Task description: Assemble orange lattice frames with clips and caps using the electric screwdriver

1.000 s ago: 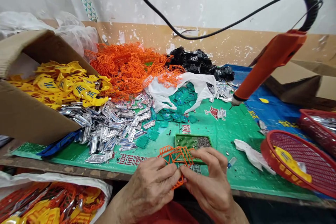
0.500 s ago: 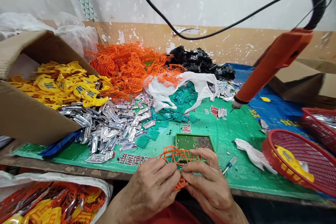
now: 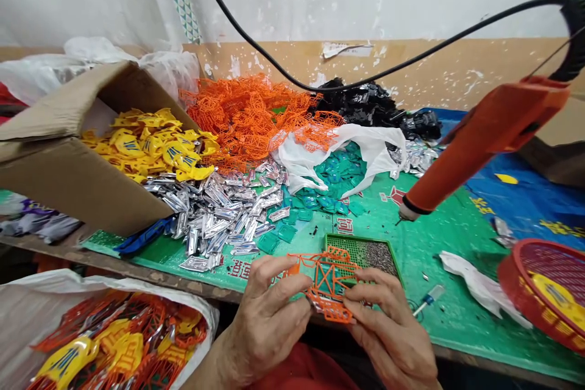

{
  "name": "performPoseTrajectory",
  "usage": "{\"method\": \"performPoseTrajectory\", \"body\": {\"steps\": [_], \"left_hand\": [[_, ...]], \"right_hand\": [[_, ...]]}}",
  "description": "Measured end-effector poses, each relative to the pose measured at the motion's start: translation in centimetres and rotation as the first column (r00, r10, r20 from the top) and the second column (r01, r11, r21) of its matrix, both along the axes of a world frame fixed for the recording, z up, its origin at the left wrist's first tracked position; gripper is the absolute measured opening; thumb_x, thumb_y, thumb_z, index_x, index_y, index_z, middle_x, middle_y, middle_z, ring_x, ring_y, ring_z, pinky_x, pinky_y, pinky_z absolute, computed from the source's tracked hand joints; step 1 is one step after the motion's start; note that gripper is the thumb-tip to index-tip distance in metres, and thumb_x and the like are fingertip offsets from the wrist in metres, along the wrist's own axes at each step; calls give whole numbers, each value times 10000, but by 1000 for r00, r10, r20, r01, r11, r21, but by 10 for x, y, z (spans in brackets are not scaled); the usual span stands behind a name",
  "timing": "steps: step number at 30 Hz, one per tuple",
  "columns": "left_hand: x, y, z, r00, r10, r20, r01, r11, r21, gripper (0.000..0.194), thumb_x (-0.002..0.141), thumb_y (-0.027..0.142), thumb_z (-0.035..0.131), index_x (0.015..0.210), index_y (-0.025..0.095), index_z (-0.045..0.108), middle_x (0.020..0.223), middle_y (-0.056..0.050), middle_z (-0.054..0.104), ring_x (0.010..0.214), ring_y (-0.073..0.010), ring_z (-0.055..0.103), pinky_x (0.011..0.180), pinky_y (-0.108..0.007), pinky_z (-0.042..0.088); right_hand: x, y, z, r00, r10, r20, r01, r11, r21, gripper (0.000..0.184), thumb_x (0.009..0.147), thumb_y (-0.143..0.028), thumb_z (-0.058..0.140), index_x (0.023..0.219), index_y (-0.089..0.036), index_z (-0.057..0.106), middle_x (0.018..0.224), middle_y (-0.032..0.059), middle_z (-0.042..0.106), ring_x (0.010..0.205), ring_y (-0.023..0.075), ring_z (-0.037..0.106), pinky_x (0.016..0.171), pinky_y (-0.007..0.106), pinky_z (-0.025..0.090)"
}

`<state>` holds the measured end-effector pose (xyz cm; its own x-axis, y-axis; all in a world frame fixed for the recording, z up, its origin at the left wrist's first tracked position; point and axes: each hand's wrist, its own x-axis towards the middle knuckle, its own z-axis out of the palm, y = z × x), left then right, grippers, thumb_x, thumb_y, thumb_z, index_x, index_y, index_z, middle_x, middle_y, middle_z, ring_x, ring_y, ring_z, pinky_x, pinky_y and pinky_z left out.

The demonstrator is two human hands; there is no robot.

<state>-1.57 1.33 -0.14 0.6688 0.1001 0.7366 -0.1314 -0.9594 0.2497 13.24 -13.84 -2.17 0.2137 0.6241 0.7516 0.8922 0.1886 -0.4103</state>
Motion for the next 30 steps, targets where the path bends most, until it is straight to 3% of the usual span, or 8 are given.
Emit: {"method": "performPoseTrajectory", "body": {"steps": [4, 16, 30], "left_hand": [[3, -1, -4, 999, -47, 6, 47, 999, -10, 166, 817, 29, 582, 913, 154, 635, 916, -44, 729, 1052, -231, 544, 881, -395, 462], [4, -1, -7, 989, -149, -3, 148, 984, -100, 189, 795, -23, 564, 902, 124, 619, 910, -58, 719, 1028, -220, 545, 894, -362, 465], [6, -2, -4, 982, -178, -65, 164, 971, -173, 165, 829, 7, 540, 865, 166, 571, 834, -26, 709, 756, -162, 520, 732, -319, 411]], "right_hand": [[-2, -2, -2, 1000, -15, -24, 15, 1000, 11, 171, 839, -129, 605, 954, -229, 683, 792, 60, 680, 953, 231, 620, 739, 364, 555], [-6, -1, -16, 999, -40, 27, 39, 999, 37, 150, 857, -117, 578, 950, -187, 672, 816, 76, 654, 966, 227, 601, 748, 371, 554], [-1, -2, -13, 1000, 21, 24, -21, 1000, 13, 114, 863, -104, 572, 922, -151, 659, 834, 84, 636, 988, 215, 574, 777, 350, 537]]}}
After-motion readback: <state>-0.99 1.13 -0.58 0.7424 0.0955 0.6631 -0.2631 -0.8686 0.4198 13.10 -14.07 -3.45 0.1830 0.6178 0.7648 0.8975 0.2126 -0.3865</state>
